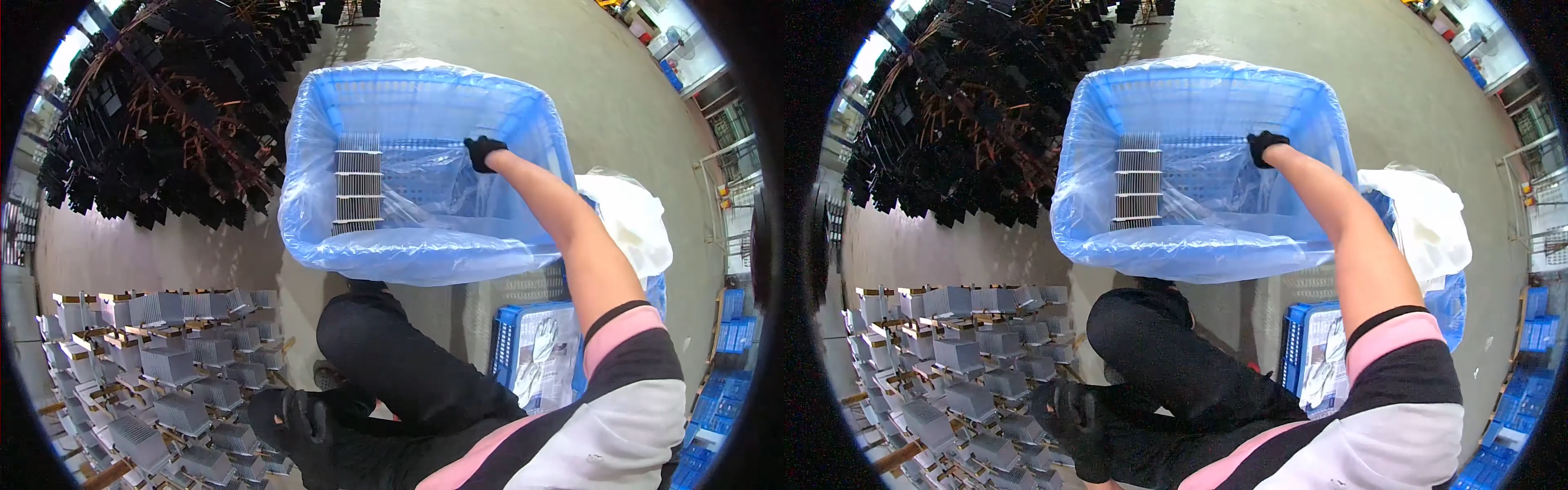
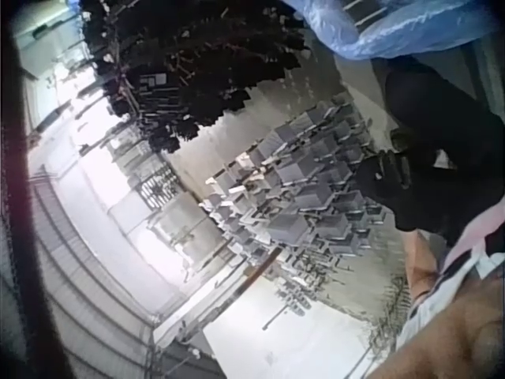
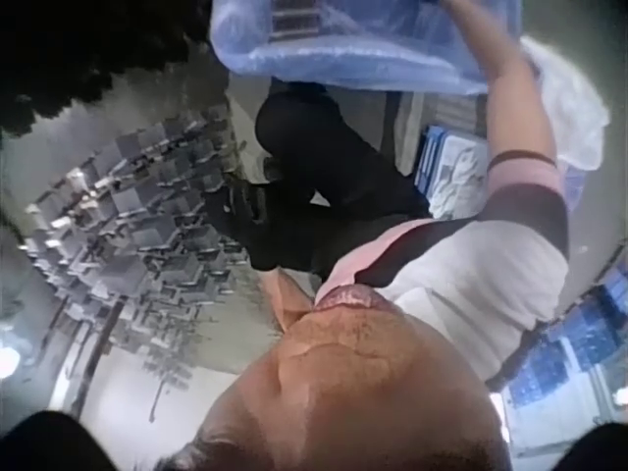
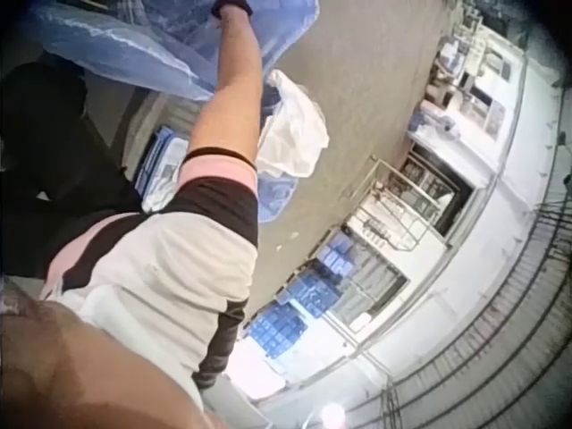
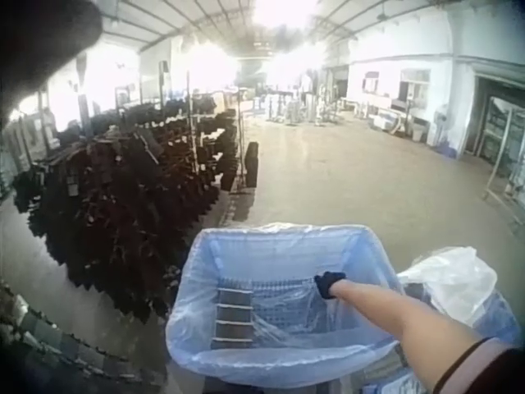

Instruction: Sorting and placing metal heat sink components into plastic bins.

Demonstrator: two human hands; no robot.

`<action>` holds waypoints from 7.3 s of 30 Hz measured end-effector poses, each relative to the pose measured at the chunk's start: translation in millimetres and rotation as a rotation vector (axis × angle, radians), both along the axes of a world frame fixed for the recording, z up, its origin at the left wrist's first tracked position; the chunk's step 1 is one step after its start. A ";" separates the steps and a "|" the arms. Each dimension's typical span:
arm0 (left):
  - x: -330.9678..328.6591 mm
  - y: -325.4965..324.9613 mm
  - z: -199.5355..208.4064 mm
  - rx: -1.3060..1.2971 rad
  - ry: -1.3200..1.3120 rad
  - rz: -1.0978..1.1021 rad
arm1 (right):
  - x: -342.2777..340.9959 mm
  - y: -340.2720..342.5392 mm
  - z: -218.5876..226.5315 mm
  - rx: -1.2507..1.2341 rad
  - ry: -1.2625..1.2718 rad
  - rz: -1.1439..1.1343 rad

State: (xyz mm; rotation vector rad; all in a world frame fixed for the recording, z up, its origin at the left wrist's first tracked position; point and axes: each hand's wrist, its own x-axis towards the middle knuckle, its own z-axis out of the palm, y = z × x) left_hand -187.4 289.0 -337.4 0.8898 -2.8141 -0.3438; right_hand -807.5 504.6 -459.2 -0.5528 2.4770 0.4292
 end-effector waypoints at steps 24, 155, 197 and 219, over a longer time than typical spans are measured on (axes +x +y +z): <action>26.7 4.3 0.8 0.048 -0.050 0.024 | 131.9 52.8 -15.5 0.210 -0.260 0.369; 20.2 28.9 20.6 -0.107 0.265 0.285 | 42.0 -100.5 -6.3 -0.604 0.604 0.546; 182.7 -113.9 24.5 0.644 1.197 1.001 | 464.4 -191.1 130.3 -1.337 -0.630 1.011; 138.0 -17.7 -4.1 0.142 0.733 0.566 | 448.9 -164.5 152.4 -1.450 -0.324 1.228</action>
